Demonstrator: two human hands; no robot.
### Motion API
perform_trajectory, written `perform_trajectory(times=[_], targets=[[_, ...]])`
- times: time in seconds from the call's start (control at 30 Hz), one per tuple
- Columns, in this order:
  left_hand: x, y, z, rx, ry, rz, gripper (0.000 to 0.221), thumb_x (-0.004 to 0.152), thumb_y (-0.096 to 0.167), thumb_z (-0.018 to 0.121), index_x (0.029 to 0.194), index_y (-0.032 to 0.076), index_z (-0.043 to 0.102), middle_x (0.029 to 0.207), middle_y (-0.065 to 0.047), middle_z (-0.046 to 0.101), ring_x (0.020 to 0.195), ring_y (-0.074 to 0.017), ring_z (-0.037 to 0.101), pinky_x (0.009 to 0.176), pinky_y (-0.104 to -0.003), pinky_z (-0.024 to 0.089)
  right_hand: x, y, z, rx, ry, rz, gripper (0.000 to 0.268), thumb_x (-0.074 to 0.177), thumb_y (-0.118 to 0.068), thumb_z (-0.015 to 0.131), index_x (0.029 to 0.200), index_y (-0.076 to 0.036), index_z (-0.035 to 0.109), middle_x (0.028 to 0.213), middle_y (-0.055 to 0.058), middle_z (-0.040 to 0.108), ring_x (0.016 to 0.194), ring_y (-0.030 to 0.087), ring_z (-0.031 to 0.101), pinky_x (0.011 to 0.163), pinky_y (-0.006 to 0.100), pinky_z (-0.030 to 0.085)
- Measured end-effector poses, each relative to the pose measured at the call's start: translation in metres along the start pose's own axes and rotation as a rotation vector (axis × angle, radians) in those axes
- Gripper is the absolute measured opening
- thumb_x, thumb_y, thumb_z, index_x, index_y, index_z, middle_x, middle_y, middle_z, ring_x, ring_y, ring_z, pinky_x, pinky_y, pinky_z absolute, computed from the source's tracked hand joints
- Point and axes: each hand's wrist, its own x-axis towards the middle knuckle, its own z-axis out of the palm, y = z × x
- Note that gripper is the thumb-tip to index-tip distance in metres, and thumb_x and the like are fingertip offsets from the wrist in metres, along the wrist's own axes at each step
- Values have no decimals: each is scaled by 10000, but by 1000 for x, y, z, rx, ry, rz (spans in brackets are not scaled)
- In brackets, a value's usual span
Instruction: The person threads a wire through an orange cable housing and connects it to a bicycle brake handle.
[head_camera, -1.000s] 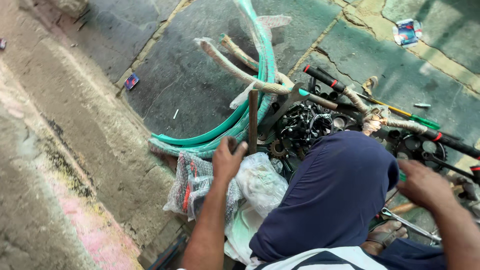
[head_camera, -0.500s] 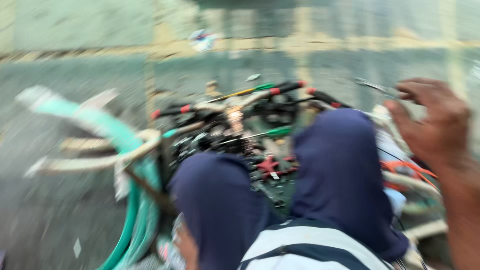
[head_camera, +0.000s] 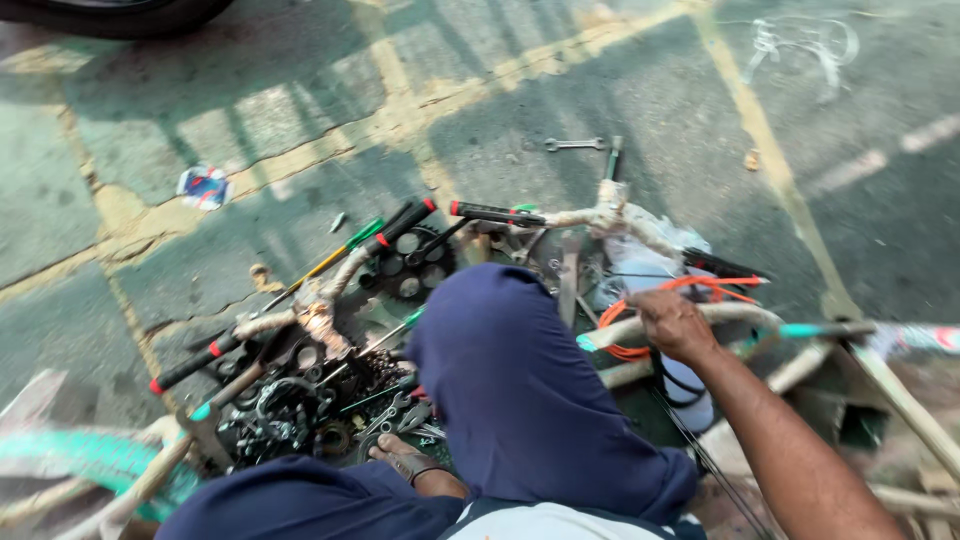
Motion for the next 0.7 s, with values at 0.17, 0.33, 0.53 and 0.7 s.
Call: perform_trajectory(times=[0.17,0.33,0.53,0.7], targets=[[-5,-67,-75,-216,220,6,362,934,346,775,1139,54,715,1079,-161,714,982,-317,698,892,-461,532,26,-3,18,-256,-373,-344,580,771,-325,648,1329,-166,624,1349,115,642,1195,335,579,921,497,456],[2,-16,-133,-451,410,2,314,931,283,784,1077,9,734,992,-154,772,912,-271,761,861,-397,581,81,-14,7,-432,-526,150,532,877,-442,662,1348,-207,585,1246,68,590,1205,261,524,985,461,419],[-5,57,-177,-673,477,223,236,962,225,765,1084,27,730,1015,-117,780,965,-212,767,906,-347,602,161,-53,-5,-347,-374,143,423,890,-441,667,1218,-177,627,1071,50,581,1032,229,517,856,423,410],[-22,113,-199,-800,384,447,249,962,240,771,1120,53,732,1025,-94,787,978,-192,770,898,-330,601,167,-55,-35,-336,-288,175,356,902,-440,672,1111,-152,662,926,36,574,888,202,512,749,391,403]])
